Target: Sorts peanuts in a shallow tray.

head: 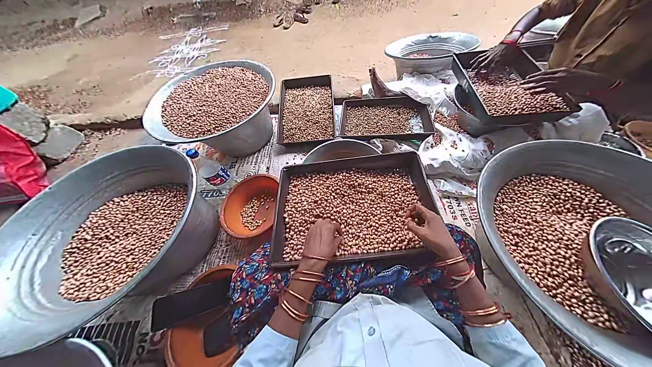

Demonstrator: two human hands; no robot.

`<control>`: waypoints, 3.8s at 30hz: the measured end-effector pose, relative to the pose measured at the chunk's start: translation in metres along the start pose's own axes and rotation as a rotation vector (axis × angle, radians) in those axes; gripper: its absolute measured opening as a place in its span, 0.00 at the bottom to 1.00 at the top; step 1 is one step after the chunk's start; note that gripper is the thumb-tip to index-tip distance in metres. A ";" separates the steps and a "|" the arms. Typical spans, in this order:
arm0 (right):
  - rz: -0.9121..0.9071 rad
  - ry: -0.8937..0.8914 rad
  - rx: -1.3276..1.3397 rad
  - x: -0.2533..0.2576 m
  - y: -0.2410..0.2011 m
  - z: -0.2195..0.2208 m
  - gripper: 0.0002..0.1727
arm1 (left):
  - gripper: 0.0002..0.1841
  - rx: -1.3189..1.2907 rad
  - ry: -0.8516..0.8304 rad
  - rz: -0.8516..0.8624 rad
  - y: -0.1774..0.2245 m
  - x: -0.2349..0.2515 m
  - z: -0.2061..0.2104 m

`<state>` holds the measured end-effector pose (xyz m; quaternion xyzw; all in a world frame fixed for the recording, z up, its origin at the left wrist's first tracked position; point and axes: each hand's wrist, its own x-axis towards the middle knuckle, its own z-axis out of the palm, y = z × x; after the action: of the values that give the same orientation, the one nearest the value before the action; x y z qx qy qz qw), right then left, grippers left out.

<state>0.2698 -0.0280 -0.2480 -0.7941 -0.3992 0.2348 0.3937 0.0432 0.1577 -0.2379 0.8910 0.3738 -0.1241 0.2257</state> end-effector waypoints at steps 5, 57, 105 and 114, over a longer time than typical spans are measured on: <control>-0.030 -0.141 -0.035 0.004 -0.026 0.012 0.12 | 0.13 -0.071 -0.044 -0.004 -0.008 0.002 0.000; -0.228 -0.495 -0.352 0.021 -0.076 0.078 0.15 | 0.12 -0.140 -0.150 0.174 -0.016 0.004 0.004; -0.271 -0.408 -0.381 0.031 -0.099 0.036 0.14 | 0.05 -0.484 0.097 -0.039 -0.087 -0.004 -0.056; -0.080 -0.194 -0.579 0.080 -0.076 0.010 0.12 | 0.20 -0.127 0.163 -0.246 -0.077 -0.024 -0.073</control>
<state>0.2743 0.0708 -0.1968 -0.8307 -0.5163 0.1701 0.1199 -0.0252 0.2267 -0.1891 0.8295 0.5042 -0.0543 0.2339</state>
